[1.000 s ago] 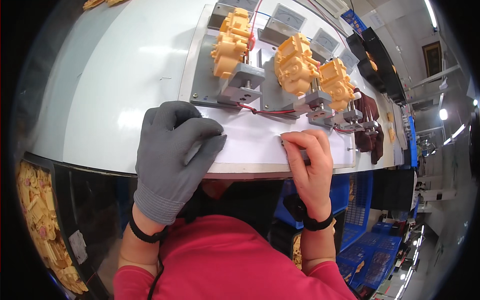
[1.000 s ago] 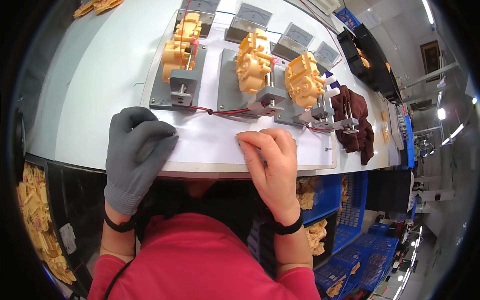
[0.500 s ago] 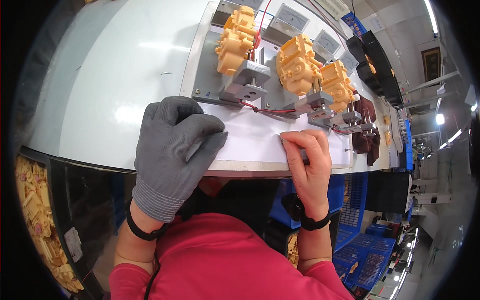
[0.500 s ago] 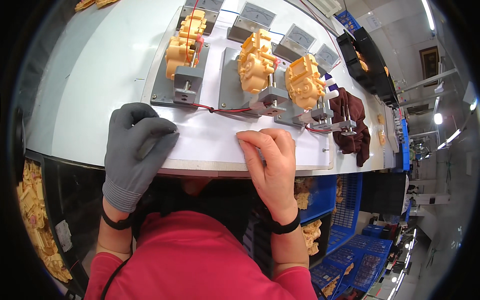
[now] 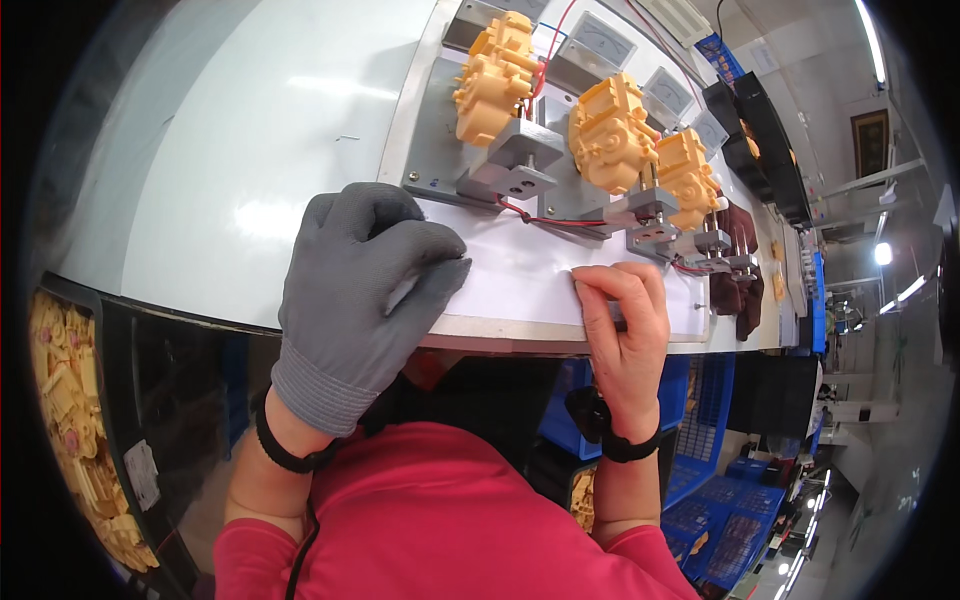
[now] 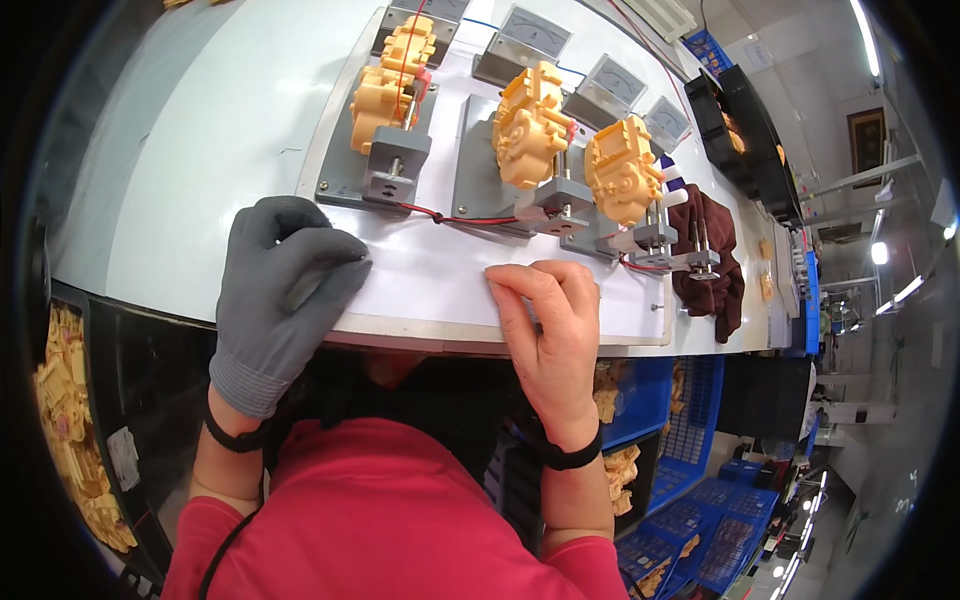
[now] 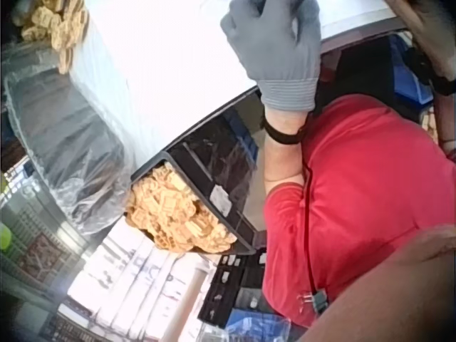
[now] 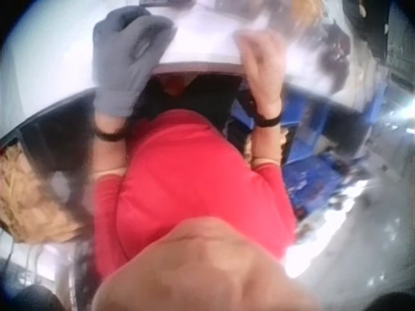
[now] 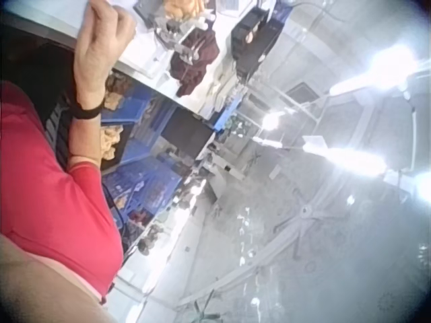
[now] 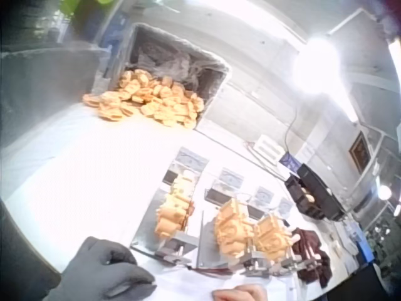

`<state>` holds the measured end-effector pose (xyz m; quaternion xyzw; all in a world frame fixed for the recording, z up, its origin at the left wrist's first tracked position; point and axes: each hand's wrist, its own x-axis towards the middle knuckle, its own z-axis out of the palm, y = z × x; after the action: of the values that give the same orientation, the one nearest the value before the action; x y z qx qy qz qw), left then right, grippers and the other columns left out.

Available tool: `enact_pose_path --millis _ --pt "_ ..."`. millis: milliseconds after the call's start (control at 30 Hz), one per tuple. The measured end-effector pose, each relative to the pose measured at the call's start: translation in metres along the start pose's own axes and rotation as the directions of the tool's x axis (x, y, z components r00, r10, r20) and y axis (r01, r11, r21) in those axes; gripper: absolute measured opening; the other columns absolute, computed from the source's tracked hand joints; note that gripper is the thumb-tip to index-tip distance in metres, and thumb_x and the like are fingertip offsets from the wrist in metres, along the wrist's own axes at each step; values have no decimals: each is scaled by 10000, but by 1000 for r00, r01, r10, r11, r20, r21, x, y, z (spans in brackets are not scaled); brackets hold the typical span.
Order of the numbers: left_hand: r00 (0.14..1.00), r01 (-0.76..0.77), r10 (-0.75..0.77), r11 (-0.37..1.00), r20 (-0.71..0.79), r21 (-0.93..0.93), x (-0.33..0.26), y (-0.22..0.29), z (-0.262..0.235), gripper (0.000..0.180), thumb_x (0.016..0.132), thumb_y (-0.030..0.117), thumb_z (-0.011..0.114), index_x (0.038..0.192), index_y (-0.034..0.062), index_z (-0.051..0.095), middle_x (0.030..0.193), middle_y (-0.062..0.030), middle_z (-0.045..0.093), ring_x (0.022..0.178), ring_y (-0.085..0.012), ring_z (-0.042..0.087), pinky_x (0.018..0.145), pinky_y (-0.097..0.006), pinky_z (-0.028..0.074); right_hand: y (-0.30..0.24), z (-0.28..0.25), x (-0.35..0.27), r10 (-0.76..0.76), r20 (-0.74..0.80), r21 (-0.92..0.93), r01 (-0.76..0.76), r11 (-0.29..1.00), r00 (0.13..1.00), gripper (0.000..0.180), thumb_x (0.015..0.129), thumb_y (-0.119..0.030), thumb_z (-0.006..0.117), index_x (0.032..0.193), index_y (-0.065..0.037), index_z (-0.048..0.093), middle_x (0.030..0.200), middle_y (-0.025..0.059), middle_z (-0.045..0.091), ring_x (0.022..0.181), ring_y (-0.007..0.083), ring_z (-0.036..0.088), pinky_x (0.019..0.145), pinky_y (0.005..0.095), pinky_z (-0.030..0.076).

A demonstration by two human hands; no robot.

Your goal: The person places yellow plastic components onto a white testing board with metal clamps and wires. They secure the components by tightening the clamps and then connect red and black wires to the terminals. The person repeats this process for multiple units, moving finished items to a pile on the table.

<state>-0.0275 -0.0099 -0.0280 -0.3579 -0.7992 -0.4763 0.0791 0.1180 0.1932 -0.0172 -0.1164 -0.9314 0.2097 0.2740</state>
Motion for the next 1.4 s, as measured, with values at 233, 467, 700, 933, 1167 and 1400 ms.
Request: enact_pose_path --millis 233,467,700,933,1167,1400 --pt "1000 -9 9 1000 -4 -8 0 -2 0 117 820 190 783 920 142 747 1007 -77 620 946 -297 561 817 -407 493 1 1 0 -36 -8 -20 36 999 999 160 835 -8 764 976 -59 707 906 73 598 866 255 565 775 353 455" --pt "999 26 -26 1000 32 -5 -1 1 -2 139 811 166 784 936 117 747 1015 -92 603 996 -287 560 862 -394 475 3 1 1 -103 1 -42 103 994 995 157 832 11 753 963 -48 690 889 85 608 853 271 570 765 363 458" --pt "999 10 -9 1000 44 -10 1 2 -3 145 812 133 780 947 96 746 1032 -101 591 1008 -279 559 875 -381 472 3 -4 -2 -97 -13 -36 97 995 995 181 846 15 742 1012 -40 693 933 96 624 879 262 586 784 358 476" --pt "1000 4 -4 1000 -6 -9 0 0 1 101 817 170 774 906 131 745 976 -74 625 962 -285 562 836 -399 482 23 -41 -7 63 -199 -87 -82 993 978 169 954 -42 652 1120 -13 676 1036 97 634 928 218 612 857 331 495" --pt "998 -54 54 998 17 -27 1 -2 0 115 793 136 779 902 135 742 913 -49 640 916 -277 572 818 -392 464 45 -51 -20 211 -80 -158 -222 962 974 130 956 -71 647 1059 -2 688 1011 101 611 953 242 598 861 334 479" --pt "995 -88 88 996 39 -2 -1 -4 -2 142 785 116 785 922 113 748 919 -63 644 930 -278 571 842 -389 458 42 -50 -24 197 -77 -159 -207 965 977 102 946 -64 666 1030 -17 700 1004 99 608 943 235 599 852 334 479"
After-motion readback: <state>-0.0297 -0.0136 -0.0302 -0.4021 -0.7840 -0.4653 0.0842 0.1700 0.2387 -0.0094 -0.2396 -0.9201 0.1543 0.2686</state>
